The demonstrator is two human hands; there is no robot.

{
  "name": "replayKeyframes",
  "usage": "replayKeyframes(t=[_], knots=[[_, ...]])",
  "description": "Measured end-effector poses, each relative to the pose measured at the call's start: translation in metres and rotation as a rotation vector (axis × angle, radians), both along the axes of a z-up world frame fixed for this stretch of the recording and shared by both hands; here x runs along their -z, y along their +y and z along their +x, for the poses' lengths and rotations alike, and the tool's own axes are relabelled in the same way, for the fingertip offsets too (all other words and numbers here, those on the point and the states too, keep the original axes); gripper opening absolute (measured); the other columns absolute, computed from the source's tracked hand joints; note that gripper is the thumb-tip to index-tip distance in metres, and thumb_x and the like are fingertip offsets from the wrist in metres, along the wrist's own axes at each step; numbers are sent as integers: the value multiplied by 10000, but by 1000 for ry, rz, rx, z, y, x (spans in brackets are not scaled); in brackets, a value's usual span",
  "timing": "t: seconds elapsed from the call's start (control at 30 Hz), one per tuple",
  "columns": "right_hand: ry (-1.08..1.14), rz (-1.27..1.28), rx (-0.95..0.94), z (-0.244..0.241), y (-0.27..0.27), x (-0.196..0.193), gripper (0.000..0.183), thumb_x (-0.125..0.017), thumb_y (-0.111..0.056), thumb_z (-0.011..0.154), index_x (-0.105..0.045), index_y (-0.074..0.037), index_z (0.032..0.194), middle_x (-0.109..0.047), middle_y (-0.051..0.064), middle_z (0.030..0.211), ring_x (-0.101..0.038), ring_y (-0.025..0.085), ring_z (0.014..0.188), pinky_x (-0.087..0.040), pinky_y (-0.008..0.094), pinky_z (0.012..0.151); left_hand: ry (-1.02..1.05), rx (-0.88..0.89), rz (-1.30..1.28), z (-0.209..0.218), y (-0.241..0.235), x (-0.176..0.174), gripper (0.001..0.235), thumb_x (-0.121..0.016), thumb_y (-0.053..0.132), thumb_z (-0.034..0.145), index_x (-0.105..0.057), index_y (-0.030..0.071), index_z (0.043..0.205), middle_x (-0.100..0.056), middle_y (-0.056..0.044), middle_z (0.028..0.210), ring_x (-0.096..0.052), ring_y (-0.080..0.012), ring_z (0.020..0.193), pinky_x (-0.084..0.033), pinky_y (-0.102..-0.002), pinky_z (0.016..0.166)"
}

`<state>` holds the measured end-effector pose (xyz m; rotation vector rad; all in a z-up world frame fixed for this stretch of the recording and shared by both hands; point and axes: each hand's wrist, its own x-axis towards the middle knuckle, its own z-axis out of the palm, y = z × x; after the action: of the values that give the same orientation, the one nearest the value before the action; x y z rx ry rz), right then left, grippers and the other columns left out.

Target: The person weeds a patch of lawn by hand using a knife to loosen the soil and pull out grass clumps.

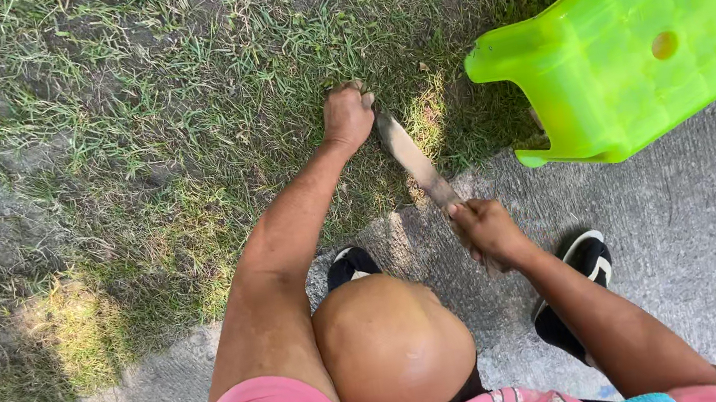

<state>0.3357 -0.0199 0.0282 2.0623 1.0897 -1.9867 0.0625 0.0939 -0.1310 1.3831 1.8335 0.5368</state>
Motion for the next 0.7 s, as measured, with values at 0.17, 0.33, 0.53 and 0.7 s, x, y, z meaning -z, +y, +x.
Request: replayKeyframes(t=[0.17,0.33,0.53,0.7], knots=[[-85,289,-193,-6,12,55,398,-637,-413,999,-720,-24,1015,-610,80,596,-491,149,462,-435,356,431,-33,-7,-127,5,-1,-6,166,-595,134,1029,-680,-2,984,-680,-150,863,-660,-221,658,-582,-395,594],[-320,479,-556,16,13,54,348,-559,-395,1048,-689,-87,1141,-659,113,627,-565,211,454,-513,444,490,97,0,186,4,-10,5,115,-693,90,912,-696,-26,908,-684,-173,891,-666,-243,730,-575,-398,649],[-93,618,-401,-1,5,46,365,-604,-366,989,-721,-36,1093,-684,153,645,-671,217,556,-570,455,583,-13,-102,89,0,-9,7,86,-660,70,933,-684,-12,931,-702,-152,892,-699,-224,734,-608,-365,648],[-222,322,-415,-39,35,26,424,-562,-413,1047,-667,-2,1045,-677,196,682,-691,338,624,-576,525,635,-3,-91,214,0,-9,-21,96,-713,89,925,-719,-3,902,-732,-135,879,-706,-225,721,-589,-351,675]])
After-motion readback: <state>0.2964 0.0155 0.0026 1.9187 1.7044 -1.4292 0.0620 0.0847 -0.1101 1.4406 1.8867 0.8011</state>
